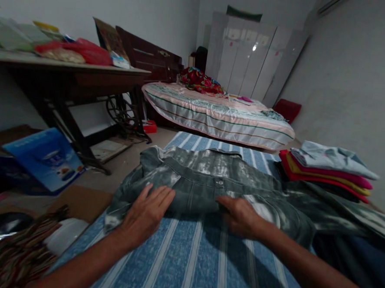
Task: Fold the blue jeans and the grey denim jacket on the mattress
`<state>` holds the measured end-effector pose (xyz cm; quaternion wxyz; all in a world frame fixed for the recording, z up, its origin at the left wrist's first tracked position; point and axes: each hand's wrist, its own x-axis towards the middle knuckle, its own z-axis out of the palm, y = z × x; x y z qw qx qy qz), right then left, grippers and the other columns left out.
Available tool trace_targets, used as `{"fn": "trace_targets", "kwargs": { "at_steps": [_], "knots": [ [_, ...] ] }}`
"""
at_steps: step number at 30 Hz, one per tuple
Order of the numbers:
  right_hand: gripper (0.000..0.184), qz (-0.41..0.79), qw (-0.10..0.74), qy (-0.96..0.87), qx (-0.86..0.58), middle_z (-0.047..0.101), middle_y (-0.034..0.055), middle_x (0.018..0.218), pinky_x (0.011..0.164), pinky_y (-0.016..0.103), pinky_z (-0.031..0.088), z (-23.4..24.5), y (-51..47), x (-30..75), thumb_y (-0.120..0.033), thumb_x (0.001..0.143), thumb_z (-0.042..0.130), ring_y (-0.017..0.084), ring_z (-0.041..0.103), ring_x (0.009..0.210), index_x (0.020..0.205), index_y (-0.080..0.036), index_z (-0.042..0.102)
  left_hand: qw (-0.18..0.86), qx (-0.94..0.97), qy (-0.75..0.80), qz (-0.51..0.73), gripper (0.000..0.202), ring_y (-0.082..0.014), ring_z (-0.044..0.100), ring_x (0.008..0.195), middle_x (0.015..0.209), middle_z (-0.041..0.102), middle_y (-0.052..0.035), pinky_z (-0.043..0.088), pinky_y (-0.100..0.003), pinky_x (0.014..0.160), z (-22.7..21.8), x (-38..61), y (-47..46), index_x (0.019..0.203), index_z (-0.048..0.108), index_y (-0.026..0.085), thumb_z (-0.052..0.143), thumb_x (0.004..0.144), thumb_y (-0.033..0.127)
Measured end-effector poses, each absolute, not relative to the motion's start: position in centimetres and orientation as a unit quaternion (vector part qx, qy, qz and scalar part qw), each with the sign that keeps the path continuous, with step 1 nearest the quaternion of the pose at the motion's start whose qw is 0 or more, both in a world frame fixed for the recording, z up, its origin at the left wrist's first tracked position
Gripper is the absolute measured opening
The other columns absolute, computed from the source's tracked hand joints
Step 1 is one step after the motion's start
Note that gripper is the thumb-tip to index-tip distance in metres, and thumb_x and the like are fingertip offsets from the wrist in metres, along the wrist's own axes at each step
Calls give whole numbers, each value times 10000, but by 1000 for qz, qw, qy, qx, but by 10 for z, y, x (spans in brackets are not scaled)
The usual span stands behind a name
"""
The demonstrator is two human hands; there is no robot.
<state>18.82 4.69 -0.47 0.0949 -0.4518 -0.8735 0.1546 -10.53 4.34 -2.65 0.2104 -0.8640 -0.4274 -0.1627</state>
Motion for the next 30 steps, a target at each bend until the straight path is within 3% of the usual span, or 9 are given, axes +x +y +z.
{"fn": "trace_targets", "kwargs": {
  "at_steps": [2,5,8,11,16,19,23,27,30],
  "knots": [
    [298,250,132,-850,-444,639,-5,758,609,228,434,26,77,201,-84,697,477,148,599,691,942,-176,619,225,-863,-420,-168,403,-231,618,963,1022,686,-90,375,-459,965,7,-101,69,1097,587,171,361,789,44],
    [237,337,167,-802,-464,655,-8,761,592,216,452,68,135,222,-119,687,525,150,612,693,893,-164,633,311,-805,-453,-224,246,-279,590,950,975,661,-124,380,-490,925,65,-79,110,977,588,140,416,803,111],
    [329,224,191,-762,-577,690,4,832,645,230,483,92,194,239,-155,717,569,159,639,733,1038,-174,642,334,-763,-485,-266,195,-317,561,964,976,639,-160,413,-465,853,94,-42,140,948,577,109,445,817,169],
    [325,56,175,-726,-663,700,62,915,758,278,478,89,231,250,-205,753,593,205,642,863,1070,-167,657,252,-843,-413,-235,205,-272,563,1000,1053,640,-125,426,-403,859,72,-7,156,985,574,138,442,829,149],
    [370,15,156,-747,-646,651,111,1138,889,318,431,40,227,248,-356,857,537,235,591,1047,1164,-168,618,131,-868,-448,-171,316,-279,431,1265,1328,531,-146,341,-458,1011,-16,10,183,1169,531,148,468,867,216],
    [539,3,125,-813,-568,588,129,1243,926,348,412,9,208,242,-516,870,500,256,554,1115,1284,-172,526,70,-849,-500,-155,461,-292,339,1344,1433,430,-154,284,-529,1048,-48,4,203,1322,427,158,451,902,345],
    [866,5,44,-855,-517,531,199,1287,925,428,404,-14,202,237,-606,718,651,330,531,1132,1390,-123,397,24,-841,-520,-146,493,-289,356,1336,1424,442,-156,251,-542,1067,-59,1,219,1323,427,144,384,930,440],
    [594,79,20,-852,-517,658,108,1081,805,318,443,-5,225,241,-384,722,695,258,616,968,1255,-159,557,33,-836,-521,-170,460,-289,390,1308,1354,509,-164,267,-523,1058,-57,7,217,1273,462,130,374,938,432],
    [358,141,10,-858,-494,689,14,884,730,259,432,10,243,246,-285,722,673,195,628,842,1064,-183,665,58,-851,-486,-190,528,-295,314,1354,1419,433,-178,232,-513,1079,-56,13,208,1345,395,118,452,906,405]
  ]
}}
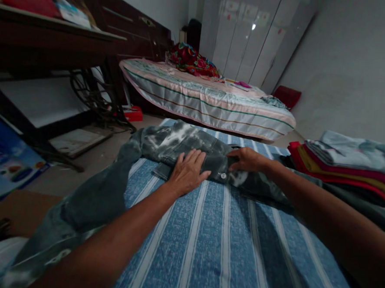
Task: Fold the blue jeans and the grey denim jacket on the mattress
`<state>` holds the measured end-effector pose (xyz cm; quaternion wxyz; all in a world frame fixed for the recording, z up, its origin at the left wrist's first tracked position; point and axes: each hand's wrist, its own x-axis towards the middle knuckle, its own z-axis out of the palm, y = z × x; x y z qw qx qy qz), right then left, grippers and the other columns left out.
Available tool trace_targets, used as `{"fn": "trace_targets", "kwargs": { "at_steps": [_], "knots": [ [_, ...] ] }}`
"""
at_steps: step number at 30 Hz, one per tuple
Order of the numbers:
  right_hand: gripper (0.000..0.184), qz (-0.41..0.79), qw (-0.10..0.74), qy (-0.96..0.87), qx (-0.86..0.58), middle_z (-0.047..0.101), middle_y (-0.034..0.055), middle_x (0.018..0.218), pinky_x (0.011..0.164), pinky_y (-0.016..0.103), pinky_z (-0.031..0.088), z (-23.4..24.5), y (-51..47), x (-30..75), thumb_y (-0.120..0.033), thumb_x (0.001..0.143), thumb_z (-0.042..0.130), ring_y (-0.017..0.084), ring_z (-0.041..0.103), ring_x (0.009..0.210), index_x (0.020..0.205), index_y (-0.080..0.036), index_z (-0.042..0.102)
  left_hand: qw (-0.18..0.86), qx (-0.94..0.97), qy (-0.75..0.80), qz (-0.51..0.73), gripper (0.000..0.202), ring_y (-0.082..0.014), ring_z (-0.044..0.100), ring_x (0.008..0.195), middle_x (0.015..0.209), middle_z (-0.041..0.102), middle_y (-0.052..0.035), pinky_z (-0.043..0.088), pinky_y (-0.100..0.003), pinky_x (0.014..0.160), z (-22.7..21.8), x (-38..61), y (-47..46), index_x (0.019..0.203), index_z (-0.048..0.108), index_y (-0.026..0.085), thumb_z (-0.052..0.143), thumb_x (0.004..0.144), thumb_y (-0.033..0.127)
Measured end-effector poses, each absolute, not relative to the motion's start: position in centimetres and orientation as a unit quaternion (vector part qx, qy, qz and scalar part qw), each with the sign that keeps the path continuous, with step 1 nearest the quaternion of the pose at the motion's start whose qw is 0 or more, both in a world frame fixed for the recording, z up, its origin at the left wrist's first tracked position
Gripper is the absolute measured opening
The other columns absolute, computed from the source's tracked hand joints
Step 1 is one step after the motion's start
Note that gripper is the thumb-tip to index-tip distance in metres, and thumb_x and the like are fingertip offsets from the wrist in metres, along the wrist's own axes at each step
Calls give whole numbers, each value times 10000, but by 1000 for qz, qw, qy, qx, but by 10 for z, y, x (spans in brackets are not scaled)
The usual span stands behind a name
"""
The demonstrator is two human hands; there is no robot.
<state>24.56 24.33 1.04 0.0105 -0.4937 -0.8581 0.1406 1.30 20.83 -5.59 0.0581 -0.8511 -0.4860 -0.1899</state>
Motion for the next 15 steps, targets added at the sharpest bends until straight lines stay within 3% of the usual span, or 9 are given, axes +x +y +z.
{"fn": "trace_targets", "kwargs": {
  "at_steps": [3,5,7,10,12,15],
  "knots": [
    [238,160,1,-855,-493,675,-19,798,701,243,424,17,247,247,-266,726,654,170,618,788,949,-192,690,67,-892,-410,-178,622,-286,229,1394,1491,333,-157,178,-504,1105,-57,16,203,1404,321,132,523,859,354],
    [249,130,0,-844,-521,682,-3,828,716,252,428,12,238,244,-280,743,641,179,620,808,976,-201,684,58,-907,-385,-158,649,-290,249,1382,1492,328,-152,194,-503,1096,-57,17,203,1413,306,141,537,839,336],
    [397,64,12,-833,-549,683,55,981,765,293,440,1,218,240,-315,763,625,219,621,892,1144,-201,624,47,-913,-380,-139,625,-293,327,1336,1456,379,-151,255,-496,1061,-57,19,206,1401,322,151,530,837,324],
    [801,-45,30,-840,-540,509,180,1327,899,409,418,-22,184,234,-324,721,653,320,530,1133,1430,-143,327,40,-919,-374,-120,534,-280,443,1231,1358,483,-129,337,-456,992,-53,21,212,1352,381,176,513,846,285],
    [826,-74,23,-841,-536,459,206,1372,937,428,398,-31,172,234,-216,732,599,324,487,1195,1466,-119,232,35,-926,-362,-104,466,-261,504,1145,1262,555,-107,369,-416,955,-47,22,215,1298,434,185,509,844,257],
    [742,-33,8,-829,-558,601,167,1214,876,368,437,-25,182,238,-85,734,501,273,581,1072,1446,-133,298,14,-931,-358,-69,343,-231,569,1001,1102,632,-82,411,-363,873,-33,26,222,1192,518,193,477,854,237]
  ]
}}
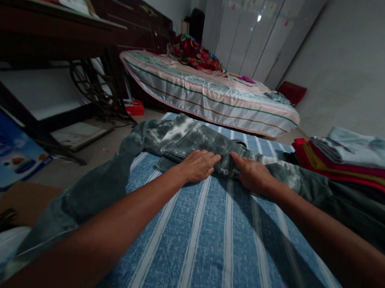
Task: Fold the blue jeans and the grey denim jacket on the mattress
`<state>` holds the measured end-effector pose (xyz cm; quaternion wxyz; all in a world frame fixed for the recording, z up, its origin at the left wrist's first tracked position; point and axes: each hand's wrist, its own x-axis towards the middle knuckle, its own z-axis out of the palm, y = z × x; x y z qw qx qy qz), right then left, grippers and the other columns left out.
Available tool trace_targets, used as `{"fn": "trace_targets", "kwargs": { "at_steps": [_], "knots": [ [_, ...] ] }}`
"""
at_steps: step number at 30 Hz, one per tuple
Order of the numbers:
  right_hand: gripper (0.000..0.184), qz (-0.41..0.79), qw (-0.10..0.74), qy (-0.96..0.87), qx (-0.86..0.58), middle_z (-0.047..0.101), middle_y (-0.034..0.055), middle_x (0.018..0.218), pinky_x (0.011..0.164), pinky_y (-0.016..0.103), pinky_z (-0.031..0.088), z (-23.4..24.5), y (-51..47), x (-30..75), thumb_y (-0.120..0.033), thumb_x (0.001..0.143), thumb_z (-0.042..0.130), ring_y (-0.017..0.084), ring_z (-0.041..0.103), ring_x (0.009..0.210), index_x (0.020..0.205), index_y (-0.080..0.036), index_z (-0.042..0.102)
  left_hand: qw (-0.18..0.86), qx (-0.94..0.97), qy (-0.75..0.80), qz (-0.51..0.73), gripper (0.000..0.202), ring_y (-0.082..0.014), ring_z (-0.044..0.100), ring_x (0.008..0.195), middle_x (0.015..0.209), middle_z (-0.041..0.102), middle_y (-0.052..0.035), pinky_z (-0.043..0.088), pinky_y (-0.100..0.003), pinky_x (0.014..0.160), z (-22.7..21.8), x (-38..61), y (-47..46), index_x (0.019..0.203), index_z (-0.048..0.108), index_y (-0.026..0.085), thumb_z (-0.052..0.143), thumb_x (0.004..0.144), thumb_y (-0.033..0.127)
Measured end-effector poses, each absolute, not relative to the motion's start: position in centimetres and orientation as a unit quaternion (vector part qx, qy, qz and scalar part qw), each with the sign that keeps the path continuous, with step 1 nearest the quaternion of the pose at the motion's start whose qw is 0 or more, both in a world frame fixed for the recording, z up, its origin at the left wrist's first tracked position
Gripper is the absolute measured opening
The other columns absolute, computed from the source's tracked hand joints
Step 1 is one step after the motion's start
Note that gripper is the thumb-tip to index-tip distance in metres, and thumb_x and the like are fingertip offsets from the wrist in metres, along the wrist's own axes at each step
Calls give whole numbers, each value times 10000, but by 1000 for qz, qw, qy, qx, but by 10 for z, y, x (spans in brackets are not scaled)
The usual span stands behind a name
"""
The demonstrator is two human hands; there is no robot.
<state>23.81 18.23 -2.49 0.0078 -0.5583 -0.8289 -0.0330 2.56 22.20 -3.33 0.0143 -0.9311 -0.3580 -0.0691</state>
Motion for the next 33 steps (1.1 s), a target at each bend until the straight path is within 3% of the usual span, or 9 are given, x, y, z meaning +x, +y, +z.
{"fn": "trace_targets", "kwargs": {
  "at_steps": [5,8,12,20,33],
  "knots": [
    [460,160,14,-848,-505,702,15,916,783,273,462,19,241,255,-123,686,599,200,637,868,1138,-199,647,-64,-923,-375,-60,300,-210,602,838,920,685,-60,417,-312,717,-3,33,250,1037,637,213,404,886,327],
    [420,324,26,-795,-512,697,-47,795,739,256,483,33,268,266,-154,617,678,170,638,775,1029,-227,699,-94,-915,-389,-50,330,-185,594,773,860,693,-51,400,-285,685,10,37,273,963,687,197,425,862,369],
    [424,478,37,-682,-553,698,-37,725,683,285,519,33,284,275,-196,558,736,181,649,698,980,-231,710,-78,-911,-401,-56,390,-155,583,734,832,692,-28,377,-247,640,14,41,295,938,706,202,430,849,464],
    [331,505,52,-633,-584,703,0,704,683,314,542,37,285,271,-181,506,790,203,664,715,829,-213,725,-53,-916,-395,-54,446,-174,594,747,876,693,-54,362,-250,609,13,42,303,951,714,186,418,841,501],
    [344,510,66,-625,-587,706,2,719,709,311,545,37,284,271,-146,504,794,216,670,762,835,-196,719,-72,-910,-406,-43,435,-191,604,788,907,694,-56,376,-267,663,14,43,305,972,707,187,431,850,502]
  ]
}}
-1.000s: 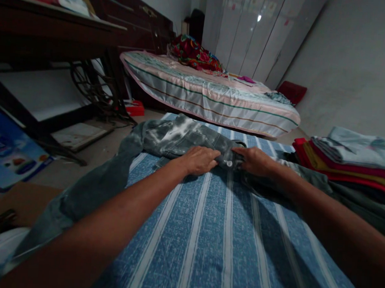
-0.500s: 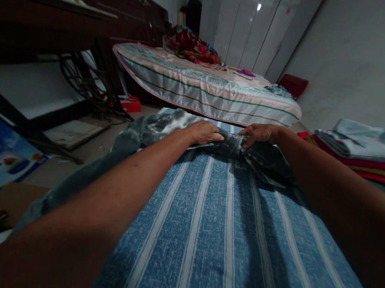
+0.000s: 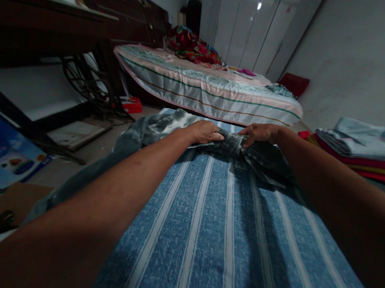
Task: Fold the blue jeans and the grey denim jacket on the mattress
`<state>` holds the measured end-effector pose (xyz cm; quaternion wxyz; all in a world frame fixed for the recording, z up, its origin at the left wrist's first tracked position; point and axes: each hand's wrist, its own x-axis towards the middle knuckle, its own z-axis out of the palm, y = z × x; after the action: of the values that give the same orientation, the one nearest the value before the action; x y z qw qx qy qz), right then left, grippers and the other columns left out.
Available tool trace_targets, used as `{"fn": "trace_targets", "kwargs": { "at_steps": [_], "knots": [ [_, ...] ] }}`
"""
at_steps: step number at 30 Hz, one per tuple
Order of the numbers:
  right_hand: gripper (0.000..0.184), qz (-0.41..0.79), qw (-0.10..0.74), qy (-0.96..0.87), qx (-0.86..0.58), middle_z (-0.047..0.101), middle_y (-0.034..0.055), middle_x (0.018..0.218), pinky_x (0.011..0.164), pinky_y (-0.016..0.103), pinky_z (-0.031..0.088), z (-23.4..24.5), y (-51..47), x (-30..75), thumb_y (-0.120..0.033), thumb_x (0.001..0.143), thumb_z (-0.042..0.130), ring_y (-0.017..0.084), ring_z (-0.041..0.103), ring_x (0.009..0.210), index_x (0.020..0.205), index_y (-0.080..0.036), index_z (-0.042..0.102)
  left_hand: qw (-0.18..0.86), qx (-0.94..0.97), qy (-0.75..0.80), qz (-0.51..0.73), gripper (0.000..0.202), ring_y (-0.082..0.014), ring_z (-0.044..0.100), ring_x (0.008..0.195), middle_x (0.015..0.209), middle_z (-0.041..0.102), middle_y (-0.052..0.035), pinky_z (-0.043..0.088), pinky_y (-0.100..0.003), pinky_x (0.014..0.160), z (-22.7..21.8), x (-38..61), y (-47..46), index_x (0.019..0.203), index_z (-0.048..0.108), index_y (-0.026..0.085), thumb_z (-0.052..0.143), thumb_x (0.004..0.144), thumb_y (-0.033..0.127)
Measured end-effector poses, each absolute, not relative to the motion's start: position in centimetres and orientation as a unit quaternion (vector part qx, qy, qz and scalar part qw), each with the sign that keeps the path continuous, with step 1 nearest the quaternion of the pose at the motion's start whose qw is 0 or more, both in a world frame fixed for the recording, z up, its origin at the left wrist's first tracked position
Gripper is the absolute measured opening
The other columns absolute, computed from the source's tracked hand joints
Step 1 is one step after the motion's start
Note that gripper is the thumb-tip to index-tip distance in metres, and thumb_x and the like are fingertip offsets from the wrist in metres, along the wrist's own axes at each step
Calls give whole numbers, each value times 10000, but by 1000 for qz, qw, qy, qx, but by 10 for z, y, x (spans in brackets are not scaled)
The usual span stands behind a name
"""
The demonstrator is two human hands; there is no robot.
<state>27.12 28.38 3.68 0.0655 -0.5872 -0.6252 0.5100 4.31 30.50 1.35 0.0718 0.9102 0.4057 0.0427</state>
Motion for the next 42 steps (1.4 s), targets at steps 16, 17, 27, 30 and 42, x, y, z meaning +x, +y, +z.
{"fn": "trace_targets", "kwargs": {
  "at_steps": [16,17,27,30,42],
  "knots": [
    [470,501,48,-655,-563,726,11,806,706,290,521,33,285,273,-247,566,798,214,670,767,1021,-200,690,-29,882,469,25,343,-273,598,1004,1071,665,-105,438,-357,783,11,61,262,1066,626,202,552,832,442],
    [503,490,53,-667,-559,724,4,819,712,288,518,32,282,272,-251,564,795,213,665,777,1052,-204,685,-32,885,464,23,332,-274,601,998,1056,669,-107,439,-358,779,9,58,261,1059,628,202,542,838,435],
    [646,370,104,-762,-521,700,44,965,756,300,489,16,235,287,-453,732,679,183,625,841,1303,-182,544,-57,921,385,-23,261,-249,576,962,1095,612,-117,453,-357,803,-23,29,223,1061,554,157,529,811,229],
    [560,254,137,-757,-587,703,70,883,693,307,486,14,225,295,-514,785,594,200,633,783,1204,-145,620,-49,921,387,-6,269,-242,567,981,1105,603,-109,439,-362,841,-28,26,219,1092,522,171,503,825,202],
    [630,-186,45,-823,-535,511,171,1298,916,438,418,-50,129,284,-120,794,505,304,492,1159,1404,-163,353,-101,906,408,58,395,-249,491,1213,1305,536,-151,370,-393,993,-59,22,212,1201,492,124,368,832,61]
  ]
}}
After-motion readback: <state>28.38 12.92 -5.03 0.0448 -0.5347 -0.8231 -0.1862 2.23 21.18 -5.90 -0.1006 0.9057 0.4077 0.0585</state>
